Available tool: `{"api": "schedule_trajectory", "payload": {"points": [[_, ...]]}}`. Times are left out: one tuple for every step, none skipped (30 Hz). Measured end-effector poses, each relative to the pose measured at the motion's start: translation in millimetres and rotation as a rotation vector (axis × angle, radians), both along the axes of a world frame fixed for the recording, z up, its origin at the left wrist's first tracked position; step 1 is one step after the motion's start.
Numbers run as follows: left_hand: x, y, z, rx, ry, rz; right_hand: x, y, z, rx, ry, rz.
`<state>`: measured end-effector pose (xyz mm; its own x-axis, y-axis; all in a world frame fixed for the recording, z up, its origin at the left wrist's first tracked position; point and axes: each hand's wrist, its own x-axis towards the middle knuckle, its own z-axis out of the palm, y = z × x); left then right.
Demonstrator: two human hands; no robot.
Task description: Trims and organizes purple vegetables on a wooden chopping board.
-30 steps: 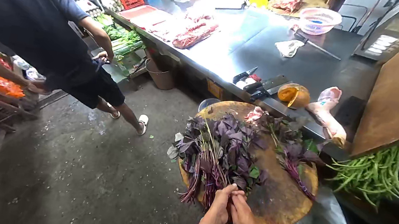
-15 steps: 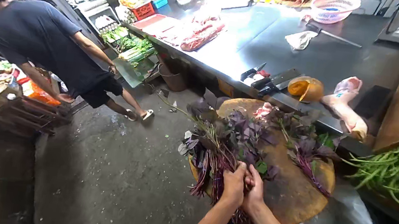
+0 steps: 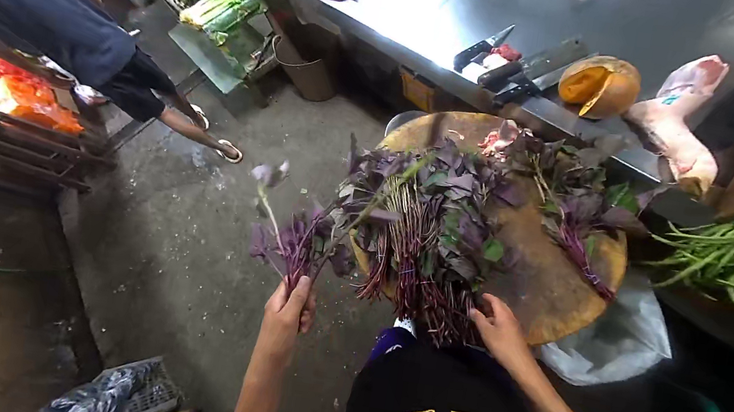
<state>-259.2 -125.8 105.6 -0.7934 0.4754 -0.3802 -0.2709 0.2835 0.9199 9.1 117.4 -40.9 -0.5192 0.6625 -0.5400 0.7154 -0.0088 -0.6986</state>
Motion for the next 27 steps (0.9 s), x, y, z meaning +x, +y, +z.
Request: {"api": "schedule_trajectory", "payload": {"points": [[-0.7,-4.9,-0.9,-0.011,0.001,0.025,-5.0,-2.5,-4.6,-0.047,-0.056,0.008],[-1.6,-8.4,-3.1,-0.021,0.0,0.052,-10.9,-4.4,-9.4,-0.079,-0.1,-0.005],[-2.4,-10.8,-6.2,-0.02,-0.006,0.08,-16.6,-4.7,-14.3,-0.099,-0.13,-0.032],[-2.6,-12.6,-9.2,-0.011,-0.019,0.103,-21.1,-3.8,-17.4,-0.111,-0.15,-0.057],[-2.6,-14.3,-11.7,0.003,-0.04,0.116,-24.3,-1.8,-18.8,-0.127,-0.155,-0.076],[-2.9,-15.9,-14.6,0.023,-0.064,0.117,-26.5,1.9,-19.5,-0.147,-0.157,-0.085],[-3.5,-17.4,-17.4,0.045,-0.086,0.114,-27.2,6.1,-19.8,-0.172,-0.158,-0.093],[-4.7,-18.7,-19.7,0.065,-0.098,0.114,-26.8,10.2,-19.4,-0.195,-0.154,-0.11],[-6.4,-19.6,-21.0,0.082,-0.101,0.121,-25.2,13.5,-19.6,-0.213,-0.138,-0.142],[-8.8,-20.1,-21.2,0.098,-0.102,0.126,-22.6,16.1,-18.7,-0.23,-0.107,-0.186],[-11.5,-20.2,-21.0,0.119,-0.105,0.133,-20.0,17.6,-14.6,-0.241,-0.061,-0.241],[-14.3,-20.1,-20.6,0.15,-0.113,0.139,-17.6,18.0,-9.7,-0.225,-0.008,-0.311],[-16.7,-19.2,-20.2,0.187,-0.122,0.146,-15.4,18.1,-4.4,-0.175,0.046,-0.379],[-18.3,-18.1,-19.6,0.22,-0.128,0.155,-13.0,18.1,-1.1,-0.1,0.091,-0.434],[-19.6,-17.1,-19.0,0.243,-0.133,0.16,-11.0,18.3,0.5,-0.021,0.127,-0.475],[-21.0,-15.7,-19.5,0.262,-0.136,0.164,-9.7,18.9,1.5,0.051,0.147,-0.493],[-22.0,-13.7,-20.5,0.277,-0.137,0.164,-9.0,20.7,1.4,0.104,0.15,-0.482],[-22.7,-11.8,-22.2,0.291,-0.136,0.163,-8.3,22.9,0.9,0.136,0.134,-0.448],[-23.3,-9.6,-24.3,0.307,-0.137,0.162,-7.6,25.6,-0.7,0.15,0.103,-0.392],[-23.5,-7.2,-27.1,0.325,-0.14,0.165,-6.8,28.9,-4.5,0.153,0.059,-0.335],[-23.6,-5.2,-29.6,0.336,-0.141,0.164,-5.1,33.1,-9.2,0.132,0.01,-0.28],[-23.5,-3.2,-30.9,0.34,-0.143,0.163,-2.5,38.4,-12.5,0.089,-0.035,-0.228],[-23.2,-2.0,-31.3,0.341,-0.151,0.164,0.8,43.6,-15.5,0.033,-0.063,-0.185],[-22.9,-2.0,-31.1,0.343,-0.162,0.163,4.0,46.4,-18.4,-0.023,-0.066,-0.164],[-22.7,-2.7,-30.6,0.344,-0.172,0.16,6.6,47.6,-20.8,-0.091,-0.046,-0.153],[-22.7,-3.9,-29.7,0.351,-0.181,0.156,8.9,47.1,-23.8,-0.161,-0.007,-0.162],[-22.6,-5.1,-28.7,0.359,-0.189,0.156,10.8,45.8,-26.9,-0.223,0.025,-0.175]]}}
